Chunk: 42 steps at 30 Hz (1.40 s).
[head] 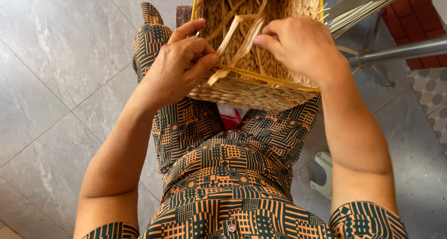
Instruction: The person sits with a woven water-hyacinth basket on their lap and weaves flat reed strips along its rim, threading and tightening each strip around the basket edge by hand. They pull the strips taut, fold them over the rim, and tuck the ends into the weave, working around the basket.
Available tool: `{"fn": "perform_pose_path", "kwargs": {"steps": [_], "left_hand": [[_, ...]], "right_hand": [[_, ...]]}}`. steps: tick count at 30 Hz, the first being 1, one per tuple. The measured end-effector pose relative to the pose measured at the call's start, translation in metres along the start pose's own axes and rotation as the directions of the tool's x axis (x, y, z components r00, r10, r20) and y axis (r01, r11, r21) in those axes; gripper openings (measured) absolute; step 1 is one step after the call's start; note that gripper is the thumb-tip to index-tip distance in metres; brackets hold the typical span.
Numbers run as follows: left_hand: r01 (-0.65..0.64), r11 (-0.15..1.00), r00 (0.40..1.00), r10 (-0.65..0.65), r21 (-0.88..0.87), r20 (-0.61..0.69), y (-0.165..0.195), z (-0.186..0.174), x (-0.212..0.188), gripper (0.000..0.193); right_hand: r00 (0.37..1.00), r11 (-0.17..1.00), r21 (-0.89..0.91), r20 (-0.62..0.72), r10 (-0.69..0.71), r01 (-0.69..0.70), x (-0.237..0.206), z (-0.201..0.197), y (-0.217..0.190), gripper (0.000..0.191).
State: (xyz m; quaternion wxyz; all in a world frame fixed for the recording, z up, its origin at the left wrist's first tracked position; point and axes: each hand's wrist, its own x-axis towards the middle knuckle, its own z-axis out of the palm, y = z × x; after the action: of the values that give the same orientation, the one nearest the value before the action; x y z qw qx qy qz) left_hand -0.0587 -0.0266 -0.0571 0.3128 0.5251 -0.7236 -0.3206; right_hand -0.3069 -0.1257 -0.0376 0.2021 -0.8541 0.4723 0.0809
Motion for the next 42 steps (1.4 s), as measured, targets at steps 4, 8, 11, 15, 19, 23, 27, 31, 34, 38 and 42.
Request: {"fn": "perform_pose_path", "kwargs": {"steps": [4,8,11,15,19,23,27,31,34,38,42], "left_hand": [[-0.023,0.999,0.997,0.026,0.035,-0.072,-0.002,0.009,0.003,0.026],[-0.021,0.996,0.995,0.029,0.086,-0.097,-0.002,0.013,0.004,0.026],[-0.024,0.990,0.991,0.041,0.139,-0.127,0.002,0.018,0.005,0.027],[-0.030,0.984,0.989,0.055,0.178,-0.136,0.003,0.021,0.009,0.026],[-0.030,0.980,0.988,0.059,0.196,-0.144,0.004,0.022,0.008,0.026],[-0.033,0.980,0.988,0.062,0.195,-0.141,0.003,0.022,0.005,0.026],[0.011,0.984,0.991,0.013,0.175,-0.135,0.005,0.023,0.006,0.028],[-0.026,0.980,0.989,0.054,0.199,-0.135,0.011,0.023,0.008,0.026],[-0.018,0.989,0.990,0.038,0.146,-0.135,0.013,0.019,0.003,0.020],[-0.078,0.994,0.992,0.086,0.082,-0.098,0.010,0.012,0.002,0.015],[-0.180,0.984,0.984,0.180,0.011,0.002,0.004,0.002,-0.004,0.011]], "right_hand": [[0.797,0.923,0.065,-0.529,-0.291,0.380,-0.050,0.010,-0.033,0.023],[0.622,0.854,-0.028,-0.672,-0.401,0.519,-0.054,0.033,-0.066,0.029],[0.588,0.738,0.119,-0.694,-0.417,0.664,-0.060,0.027,-0.066,0.020],[0.643,0.248,0.611,-0.595,-0.483,0.752,-0.130,0.004,-0.050,0.013],[0.760,0.165,0.753,-0.576,-0.302,0.637,-0.147,0.007,-0.043,0.016],[0.719,0.768,0.199,-0.547,-0.428,0.609,-0.092,0.034,-0.048,0.035],[0.641,0.859,-0.075,-0.634,-0.432,0.506,-0.073,0.062,-0.054,0.037],[0.617,0.686,0.289,-0.730,-0.293,0.668,-0.092,0.070,-0.038,0.020],[0.600,0.580,0.406,-0.778,-0.186,0.706,-0.118,0.070,-0.032,0.017],[0.534,0.451,0.383,-0.800,-0.273,0.806,-0.143,0.059,-0.032,0.022],[0.613,0.421,0.463,-0.702,-0.362,0.780,-0.163,0.050,-0.052,0.025]]}}
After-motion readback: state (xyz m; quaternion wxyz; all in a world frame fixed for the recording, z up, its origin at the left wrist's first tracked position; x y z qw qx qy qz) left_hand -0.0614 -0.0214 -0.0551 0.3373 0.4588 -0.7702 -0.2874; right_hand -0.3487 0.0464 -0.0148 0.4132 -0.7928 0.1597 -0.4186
